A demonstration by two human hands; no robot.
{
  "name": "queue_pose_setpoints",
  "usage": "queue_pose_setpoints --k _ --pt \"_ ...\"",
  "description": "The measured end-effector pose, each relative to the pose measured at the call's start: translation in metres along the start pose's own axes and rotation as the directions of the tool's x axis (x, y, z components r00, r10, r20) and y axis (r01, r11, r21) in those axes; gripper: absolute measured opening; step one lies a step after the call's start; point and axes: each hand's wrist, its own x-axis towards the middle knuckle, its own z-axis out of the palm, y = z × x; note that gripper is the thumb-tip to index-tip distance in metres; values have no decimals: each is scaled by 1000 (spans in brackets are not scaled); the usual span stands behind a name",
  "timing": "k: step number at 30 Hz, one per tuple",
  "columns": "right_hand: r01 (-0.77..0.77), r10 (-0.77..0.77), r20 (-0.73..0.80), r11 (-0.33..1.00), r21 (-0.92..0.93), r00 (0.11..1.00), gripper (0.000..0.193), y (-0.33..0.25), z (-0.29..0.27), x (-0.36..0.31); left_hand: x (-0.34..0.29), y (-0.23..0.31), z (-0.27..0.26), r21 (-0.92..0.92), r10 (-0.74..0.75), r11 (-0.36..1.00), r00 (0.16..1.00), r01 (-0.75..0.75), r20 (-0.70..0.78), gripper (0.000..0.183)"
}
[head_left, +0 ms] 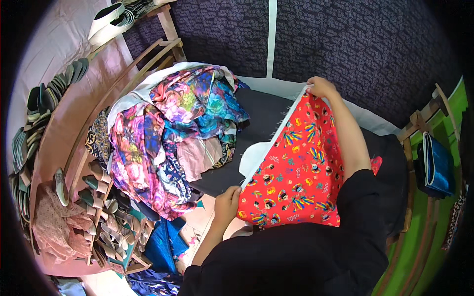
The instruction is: Folding various pieces of printed fabric on a workbench in a workshop.
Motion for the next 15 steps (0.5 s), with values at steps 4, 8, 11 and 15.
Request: queue_pose_setpoints --k 4,8,11,15 --pt "-18 39 -158 991 134 987 21 -67 44 13 -4 -16 -11 124 -36 991 994 49 -100 19" --pt "110 -14 -202 874 473 979 34 -97 94 16 -7 -30 -23 387 -50 917 989 100 -137 15" --pt "32 -33 -6 874 485 999 54 -88 108 9 5 -21 -23 383 35 924 989 22 -142 13" --pt "90 -147 47 798 595 988 56 -49 72 -39 42 -1 -10 357 250 911 965 -207 -76 28"
